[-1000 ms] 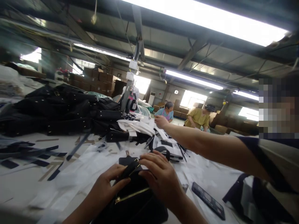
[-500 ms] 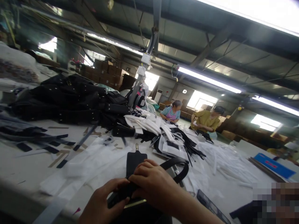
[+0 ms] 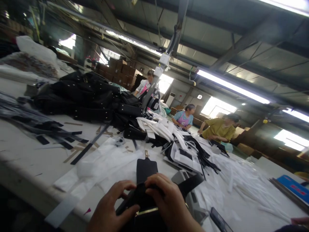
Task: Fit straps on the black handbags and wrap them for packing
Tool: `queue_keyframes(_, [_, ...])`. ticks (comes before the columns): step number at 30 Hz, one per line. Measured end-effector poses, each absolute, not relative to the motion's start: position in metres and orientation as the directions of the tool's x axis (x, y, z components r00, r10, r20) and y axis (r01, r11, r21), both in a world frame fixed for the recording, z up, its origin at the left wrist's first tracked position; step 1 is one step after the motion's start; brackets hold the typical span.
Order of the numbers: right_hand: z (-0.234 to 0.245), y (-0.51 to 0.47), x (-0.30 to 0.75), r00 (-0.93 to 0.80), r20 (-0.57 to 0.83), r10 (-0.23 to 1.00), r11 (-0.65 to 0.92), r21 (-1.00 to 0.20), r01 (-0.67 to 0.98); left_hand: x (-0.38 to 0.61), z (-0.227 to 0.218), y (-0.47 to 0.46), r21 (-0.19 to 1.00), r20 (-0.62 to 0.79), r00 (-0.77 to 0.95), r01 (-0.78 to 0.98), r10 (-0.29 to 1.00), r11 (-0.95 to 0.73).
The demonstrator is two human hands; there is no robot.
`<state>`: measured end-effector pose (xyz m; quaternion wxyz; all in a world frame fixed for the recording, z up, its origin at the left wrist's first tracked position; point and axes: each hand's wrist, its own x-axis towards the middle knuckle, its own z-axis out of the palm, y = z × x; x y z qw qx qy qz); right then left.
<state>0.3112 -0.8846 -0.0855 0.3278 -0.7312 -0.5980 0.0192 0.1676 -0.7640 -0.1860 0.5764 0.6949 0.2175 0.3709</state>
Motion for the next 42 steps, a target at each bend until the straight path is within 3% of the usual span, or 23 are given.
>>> queue_keyframes(5, [-0.068, -0.888, 0.315, 0.078, 0.240, 0.968, -0.042, -0.155, 0.987, 0.150, -0.211, -0.766, 0.989, 0.126, 0.683, -0.034, 0.720, -0.141])
queue_keyframes(9, [-0.070, -0.880, 0.307, -0.115, 0.027, 0.993, 0.116, -0.015, 0.993, 0.140, -0.213, -0.762, 0.983, 0.090, 0.820, 0.018, 0.566, -0.183])
queue_keyframes(13, [-0.075, -0.869, 0.290, -0.116, -0.165, 0.979, 0.134, 0.099, 0.986, 0.138, -0.201, -0.758, 0.979, 0.028, 0.843, 0.085, 0.537, -0.184])
queue_keyframes(17, [-0.074, -0.863, 0.280, -0.084, -0.258, 0.963, 0.125, 0.147, 0.981, 0.141, -0.197, -0.753, 0.987, -0.050, 0.876, 0.117, 0.479, -0.111])
queue_keyframes(21, [-0.080, -0.860, 0.279, -0.113, -0.258, 0.960, 0.161, 0.175, 0.971, 0.147, -0.198, -0.751, 0.966, -0.174, 0.922, 0.092, 0.346, 0.241])
queue_keyframes(25, [-0.086, -0.859, 0.279, -0.105, -0.224, 0.969, 0.145, 0.175, 0.974, 0.146, -0.184, -0.757, 0.869, -0.293, 0.902, 0.112, 0.317, 0.483])
queue_keyframes(28, [-0.083, -0.860, 0.280, -0.098, -0.232, 0.968, 0.134, 0.146, 0.980, 0.139, -0.169, -0.757, 0.835, -0.314, 0.888, 0.090, 0.336, 0.543])
queue_keyframes(32, [-0.074, -0.863, 0.289, -0.108, -0.176, 0.978, 0.121, 0.063, 0.991, 0.133, -0.169, -0.749, 0.819, -0.344, 0.796, -0.004, 0.497, 0.574])
queue_keyframes(34, [-0.071, -0.866, 0.293, -0.096, -0.167, 0.981, 0.106, 0.054, 0.993, 0.133, -0.180, -0.747, 0.847, -0.305, 0.764, -0.055, 0.569, 0.529])
queue_keyframes(36, [-0.070, -0.869, 0.294, -0.131, -0.164, 0.978, 0.148, 0.093, 0.985, 0.136, -0.192, -0.747, 0.913, -0.214, 0.808, -0.035, 0.549, 0.407])
queue_keyframes(39, [-0.070, -0.873, 0.290, -0.227, -0.136, 0.964, 0.255, 0.246, 0.935, 0.142, -0.197, -0.748, 0.984, -0.154, 0.904, 0.102, 0.399, 0.147])
queue_keyframes(42, [-0.069, -0.874, 0.285, -0.268, -0.075, 0.960, 0.276, 0.379, 0.883, 0.149, -0.180, -0.748, 0.982, -0.067, 0.905, 0.134, 0.421, -0.131])
